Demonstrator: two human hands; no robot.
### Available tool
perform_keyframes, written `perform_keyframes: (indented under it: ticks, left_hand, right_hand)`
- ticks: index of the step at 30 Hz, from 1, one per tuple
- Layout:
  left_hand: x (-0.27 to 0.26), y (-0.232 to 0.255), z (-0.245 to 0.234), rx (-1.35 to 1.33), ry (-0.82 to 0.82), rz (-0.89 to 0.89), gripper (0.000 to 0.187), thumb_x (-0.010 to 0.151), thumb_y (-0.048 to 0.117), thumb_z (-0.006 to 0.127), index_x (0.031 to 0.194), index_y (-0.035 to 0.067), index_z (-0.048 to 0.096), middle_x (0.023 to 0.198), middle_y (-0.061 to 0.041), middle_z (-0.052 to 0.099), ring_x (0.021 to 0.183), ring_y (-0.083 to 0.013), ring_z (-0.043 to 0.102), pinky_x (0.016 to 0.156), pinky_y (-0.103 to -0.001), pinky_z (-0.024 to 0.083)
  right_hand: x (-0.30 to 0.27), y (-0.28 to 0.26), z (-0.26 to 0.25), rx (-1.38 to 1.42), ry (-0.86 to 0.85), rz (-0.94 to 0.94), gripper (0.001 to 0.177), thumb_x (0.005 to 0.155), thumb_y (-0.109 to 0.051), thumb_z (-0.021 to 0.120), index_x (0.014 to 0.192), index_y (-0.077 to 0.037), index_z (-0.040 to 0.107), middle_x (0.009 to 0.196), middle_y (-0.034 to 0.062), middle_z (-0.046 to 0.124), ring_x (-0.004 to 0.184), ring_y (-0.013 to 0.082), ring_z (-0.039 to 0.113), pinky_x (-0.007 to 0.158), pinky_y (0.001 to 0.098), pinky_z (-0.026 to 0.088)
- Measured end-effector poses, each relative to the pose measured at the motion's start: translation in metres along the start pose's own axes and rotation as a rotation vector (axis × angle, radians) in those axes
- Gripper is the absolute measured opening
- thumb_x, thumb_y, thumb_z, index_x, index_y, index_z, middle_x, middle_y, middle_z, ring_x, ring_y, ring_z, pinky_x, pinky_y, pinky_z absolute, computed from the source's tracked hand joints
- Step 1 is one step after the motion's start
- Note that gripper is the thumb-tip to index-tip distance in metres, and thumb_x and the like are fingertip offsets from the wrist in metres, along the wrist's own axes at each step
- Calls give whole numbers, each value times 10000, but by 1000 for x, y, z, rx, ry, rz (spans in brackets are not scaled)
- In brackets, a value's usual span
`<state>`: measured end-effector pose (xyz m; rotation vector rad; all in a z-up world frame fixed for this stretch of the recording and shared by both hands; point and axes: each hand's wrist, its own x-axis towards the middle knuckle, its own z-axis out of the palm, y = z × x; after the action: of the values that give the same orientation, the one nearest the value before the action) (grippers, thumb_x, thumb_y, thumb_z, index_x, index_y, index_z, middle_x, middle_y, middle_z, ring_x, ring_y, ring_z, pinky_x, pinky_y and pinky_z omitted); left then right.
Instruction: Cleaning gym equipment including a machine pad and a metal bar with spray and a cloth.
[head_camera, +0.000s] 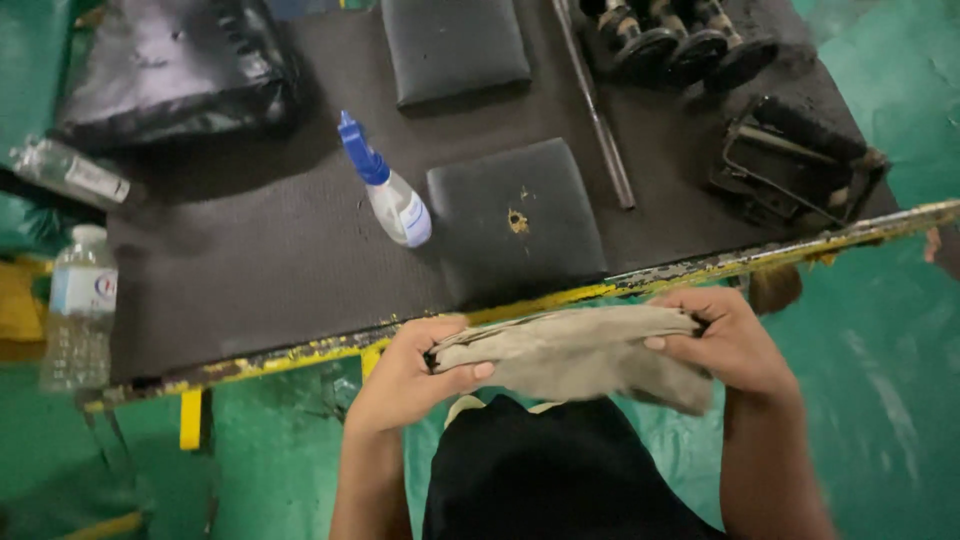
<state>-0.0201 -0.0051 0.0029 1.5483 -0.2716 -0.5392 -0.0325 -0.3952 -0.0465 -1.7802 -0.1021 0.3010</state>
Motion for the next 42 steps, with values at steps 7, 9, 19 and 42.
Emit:
perform_keyframes:
  ticks: [7, 9, 19, 42]
  left_hand:
    - [19, -21, -37, -219, -86, 93, 197, 925, 98, 750, 1051, -9, 643, 888, 38, 632, 833, -38, 535, 715, -220, 457]
    - [24, -23, -47, -220, -19, 89, 226, 945, 97, 747, 1100, -16, 628, 912, 28, 631, 842, -45, 536, 734, -222, 455]
    - [31, -3, -24, 229, 230, 361, 563, 842, 150, 801, 1327, 4, 555, 1261, -123, 627, 1185, -225, 596, 1045, -346, 471]
    - [72, -38, 158, 340, -81, 407, 392, 844, 51, 706, 1233, 94, 700, 1047, -127, 654, 900, -291, 665, 786, -332, 540]
  right_hand:
    - [5, -45, 49, 176, 33, -299, 160, 773, -5, 750, 891, -25, 645, 1208, 100, 704, 1179, 168, 638, 918, 292, 517]
    - [-2, -9, 50, 233, 199, -170, 261, 758, -7, 785, 1000, 3, 689, 1068, 77, 719, 923, 120, 658, 796, 270, 530]
    - [-7, -72, 115, 667, 361, -160, 237, 905, -55, 721, 1088, -14, 575, 990, 49, 639, 914, 114, 596, 812, 265, 478]
    - [-139, -31, 15, 782, 675, -147, 822, 791, -107, 739, 1533, 61, 426, 1399, 193, 599, 1249, 287, 639, 1075, 398, 507]
